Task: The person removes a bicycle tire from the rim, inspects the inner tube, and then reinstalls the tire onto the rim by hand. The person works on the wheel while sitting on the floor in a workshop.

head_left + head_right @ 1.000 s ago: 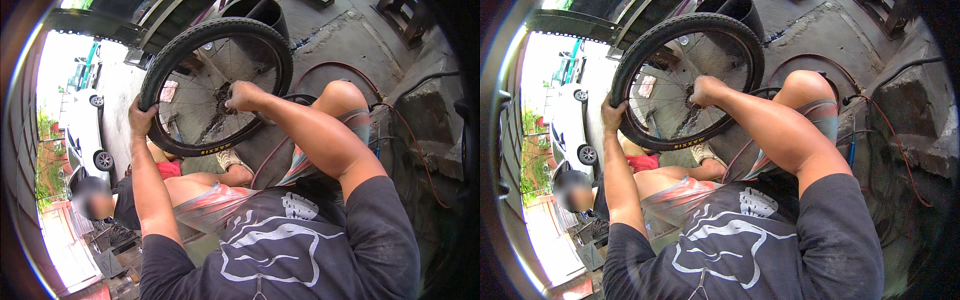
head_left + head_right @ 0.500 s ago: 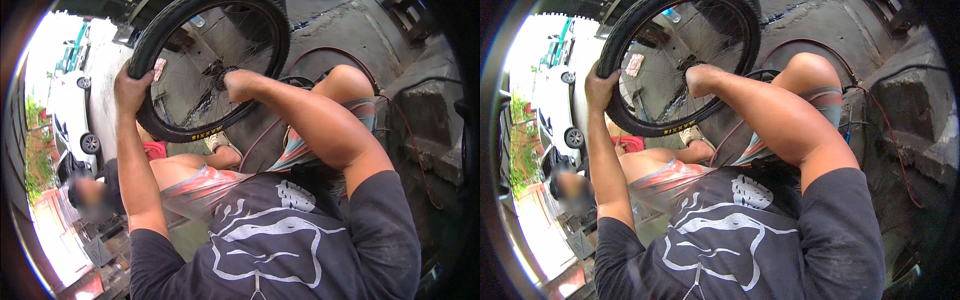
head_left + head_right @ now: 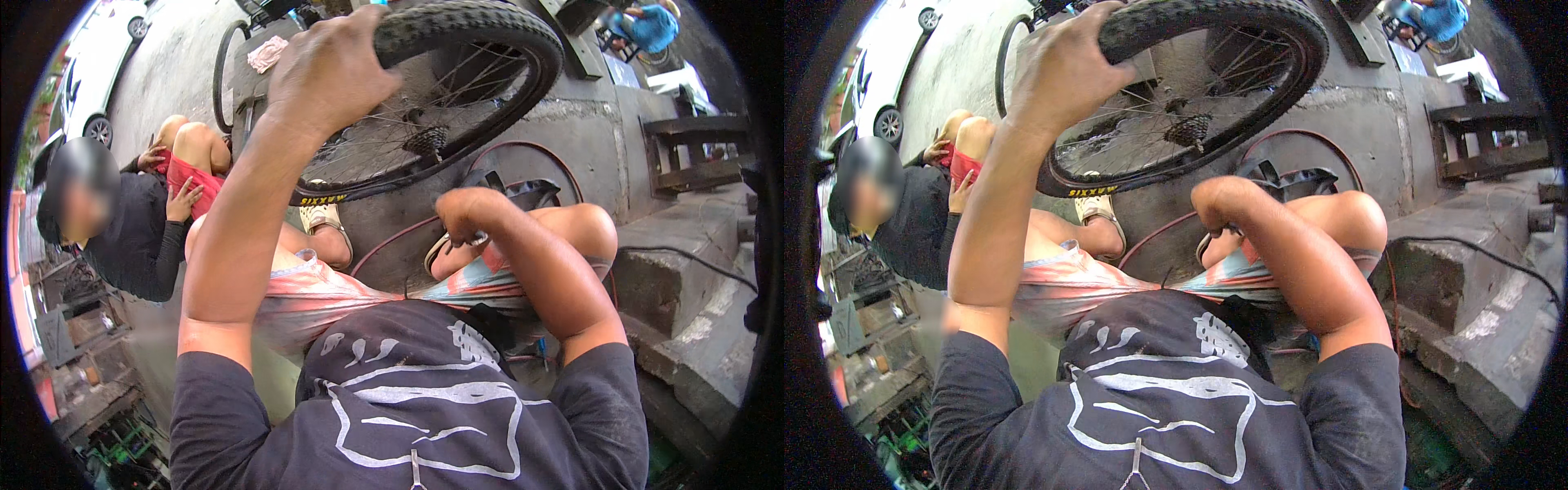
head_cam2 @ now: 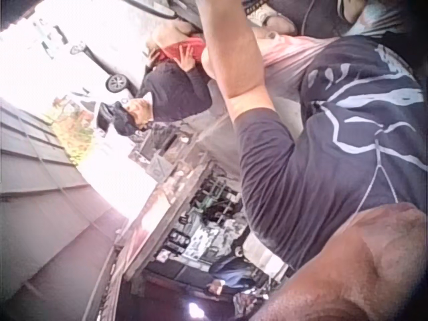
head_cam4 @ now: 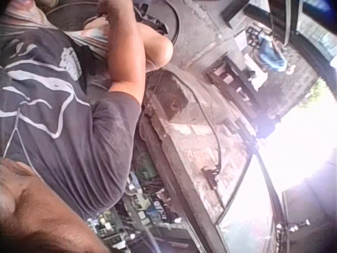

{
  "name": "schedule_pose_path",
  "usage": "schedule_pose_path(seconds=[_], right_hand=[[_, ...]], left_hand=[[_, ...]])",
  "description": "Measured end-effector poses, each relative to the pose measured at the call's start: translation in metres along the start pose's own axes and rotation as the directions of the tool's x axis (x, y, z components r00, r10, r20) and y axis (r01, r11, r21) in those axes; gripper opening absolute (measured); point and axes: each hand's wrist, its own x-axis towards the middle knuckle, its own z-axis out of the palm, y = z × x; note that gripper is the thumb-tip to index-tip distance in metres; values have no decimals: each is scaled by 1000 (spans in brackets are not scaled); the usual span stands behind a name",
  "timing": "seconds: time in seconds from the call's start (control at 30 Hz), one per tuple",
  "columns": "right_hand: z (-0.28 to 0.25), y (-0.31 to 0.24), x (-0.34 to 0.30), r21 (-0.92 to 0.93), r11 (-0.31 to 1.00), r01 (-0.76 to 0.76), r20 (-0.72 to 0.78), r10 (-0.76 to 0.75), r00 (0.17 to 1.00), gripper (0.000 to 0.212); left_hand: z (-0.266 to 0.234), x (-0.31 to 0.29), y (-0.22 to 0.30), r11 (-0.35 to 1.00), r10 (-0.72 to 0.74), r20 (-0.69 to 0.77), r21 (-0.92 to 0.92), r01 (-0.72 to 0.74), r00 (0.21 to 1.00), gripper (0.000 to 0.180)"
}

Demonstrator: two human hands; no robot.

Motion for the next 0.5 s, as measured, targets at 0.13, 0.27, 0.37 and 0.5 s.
schedule_pose_path(seconds=[0.13, 0.27, 0.37, 0.5], right_hand=[[9, 0, 7, 3, 1000, 28, -75, -28, 997, 32], [0, 9, 2, 72, 997, 23, -200, -8, 980, 34], [-2, 14, 3, 96, 995, 4, -185, 14, 983, 35], [-13, -1, -5, 35, 999, 6, -120, -2, 993, 35]], left_hand=[[2, 0, -7, 1000, -8, -4, -4, 8, 1000, 60], [-5, 4, -8, 999, -45, 38, 13, 45, 998, 60], [-7, 4, -3, 998, -55, 29, -8, 55, 998, 61], [-2, 4, -21, 999, 24, -41, 25, -22, 999, 67]])
